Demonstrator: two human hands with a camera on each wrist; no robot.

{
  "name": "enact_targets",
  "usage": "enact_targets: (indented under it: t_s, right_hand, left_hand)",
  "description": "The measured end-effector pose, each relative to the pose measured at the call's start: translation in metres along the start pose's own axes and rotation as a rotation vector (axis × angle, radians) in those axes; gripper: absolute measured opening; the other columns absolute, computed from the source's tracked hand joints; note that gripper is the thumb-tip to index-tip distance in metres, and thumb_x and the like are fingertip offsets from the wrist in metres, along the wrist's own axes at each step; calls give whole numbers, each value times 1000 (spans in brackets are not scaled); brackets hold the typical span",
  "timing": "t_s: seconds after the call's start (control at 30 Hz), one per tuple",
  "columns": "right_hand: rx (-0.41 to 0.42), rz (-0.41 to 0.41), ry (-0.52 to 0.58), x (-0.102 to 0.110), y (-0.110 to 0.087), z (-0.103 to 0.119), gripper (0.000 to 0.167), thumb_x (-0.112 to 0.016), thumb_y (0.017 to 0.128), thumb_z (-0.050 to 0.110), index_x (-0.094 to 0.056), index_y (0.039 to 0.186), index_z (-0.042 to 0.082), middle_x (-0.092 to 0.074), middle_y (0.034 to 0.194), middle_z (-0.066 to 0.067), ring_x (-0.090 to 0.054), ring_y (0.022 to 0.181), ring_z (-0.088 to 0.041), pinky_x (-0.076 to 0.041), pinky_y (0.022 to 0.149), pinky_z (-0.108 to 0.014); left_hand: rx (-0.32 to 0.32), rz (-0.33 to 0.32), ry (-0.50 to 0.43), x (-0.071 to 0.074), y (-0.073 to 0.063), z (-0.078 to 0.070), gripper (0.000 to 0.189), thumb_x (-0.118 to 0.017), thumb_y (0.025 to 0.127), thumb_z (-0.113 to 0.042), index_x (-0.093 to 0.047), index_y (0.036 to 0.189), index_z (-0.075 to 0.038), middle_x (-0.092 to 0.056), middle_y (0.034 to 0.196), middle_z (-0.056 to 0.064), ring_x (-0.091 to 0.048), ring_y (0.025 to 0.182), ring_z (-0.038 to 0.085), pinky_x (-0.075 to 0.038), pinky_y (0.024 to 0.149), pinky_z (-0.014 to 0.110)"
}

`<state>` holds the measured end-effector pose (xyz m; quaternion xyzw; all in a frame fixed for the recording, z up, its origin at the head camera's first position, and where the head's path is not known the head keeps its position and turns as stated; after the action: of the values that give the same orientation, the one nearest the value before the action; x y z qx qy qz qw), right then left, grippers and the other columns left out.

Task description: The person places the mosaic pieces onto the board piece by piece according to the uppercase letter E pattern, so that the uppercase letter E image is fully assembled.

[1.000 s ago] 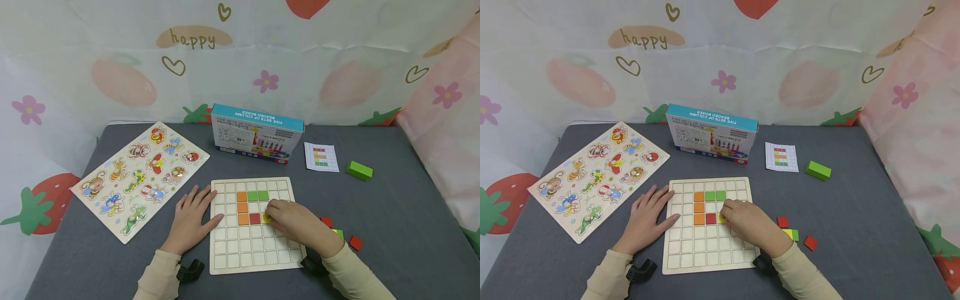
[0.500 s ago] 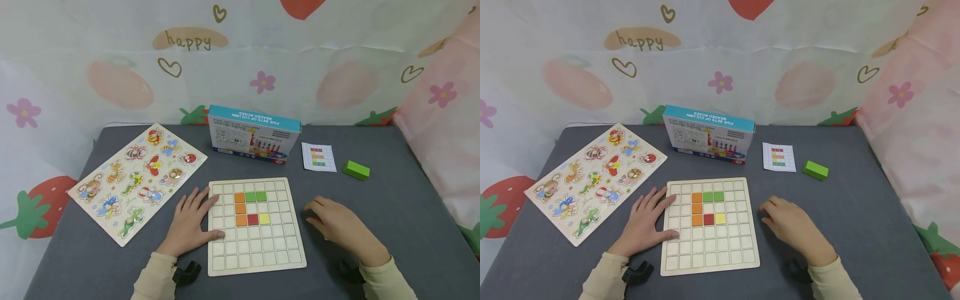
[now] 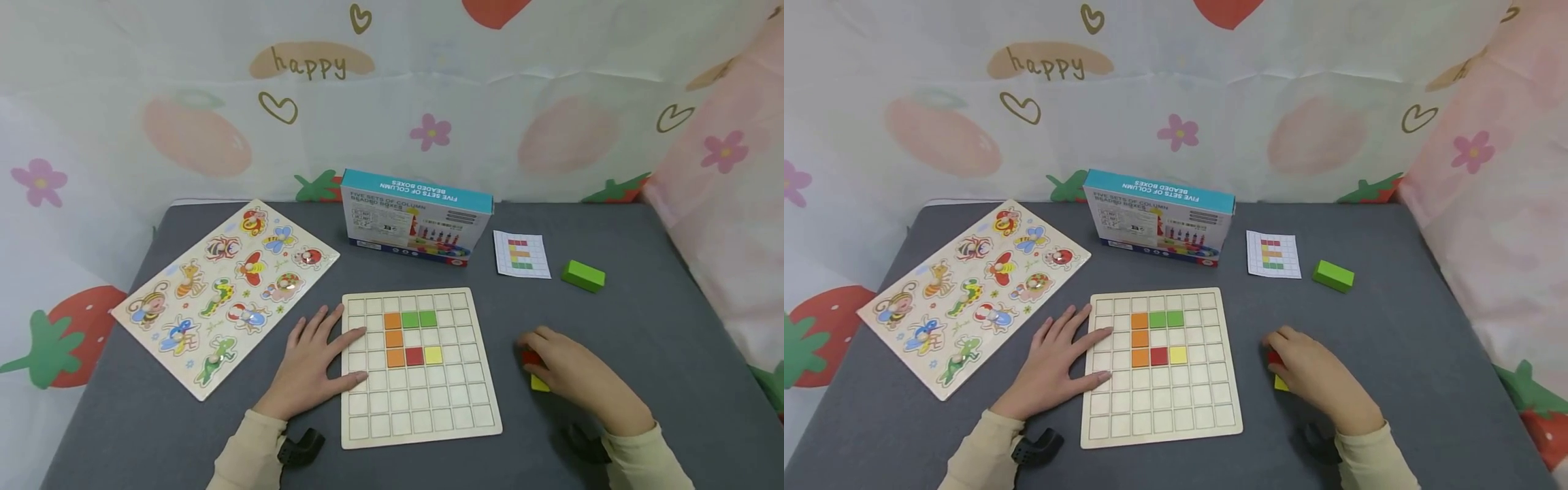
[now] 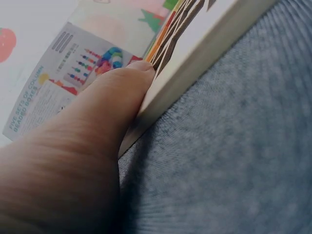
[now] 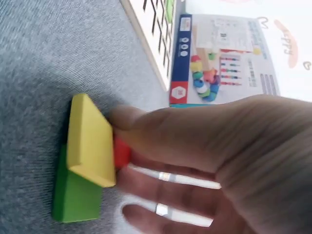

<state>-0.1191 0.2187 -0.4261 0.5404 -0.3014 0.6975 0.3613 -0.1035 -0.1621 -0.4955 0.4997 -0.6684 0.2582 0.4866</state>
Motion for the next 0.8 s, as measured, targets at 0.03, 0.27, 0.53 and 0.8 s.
enact_targets:
  t_s: [0.03,0.27,0.53,0.8]
  right_hand:
    - [-4,0,8,-1,1,-1,29,-79,78,8,-64,103,6,-59,94,-2,-57,80,-13,-52,69,-33]
    - [-32,0,35,-3,4,-6,30,-77,78,5,-64,105,4,-59,97,-4,-57,81,-14,-53,71,-34]
    - [-22,9,12,-2,2,-6,28,-78,77,5,-65,103,4,-59,93,-3,-56,78,-13,-52,67,-32]
    - [4,-50,2,-5,13,9,26,-77,80,8,-63,101,5,-59,94,-3,-57,79,-11,-53,68,-31]
  left_hand:
    - [2,-2,0,0,0,0,70,-55,82,-70,-43,144,-38,-17,160,2,-11,147,29,-6,115,58]
    - [9,2,-11,0,1,0,67,-54,84,-69,-43,143,-39,-18,160,2,-11,147,29,-6,115,57]
    - [21,11,-13,0,0,0,67,-54,84,-69,-43,143,-39,-18,160,2,-11,148,29,-5,115,57]
    - [18,5,-11,2,0,-1,67,-54,84,-69,-43,143,-39,-19,160,2,-11,148,29,-5,115,58]
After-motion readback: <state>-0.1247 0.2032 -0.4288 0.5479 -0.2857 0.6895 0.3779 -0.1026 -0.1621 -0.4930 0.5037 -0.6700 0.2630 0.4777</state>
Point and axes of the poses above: each hand's wrist, its own y-axis towards the middle knuckle, its own x-axis out of the back of the hand, z = x × y, the point moved 3 cm from there along y, towards the middle knuckle
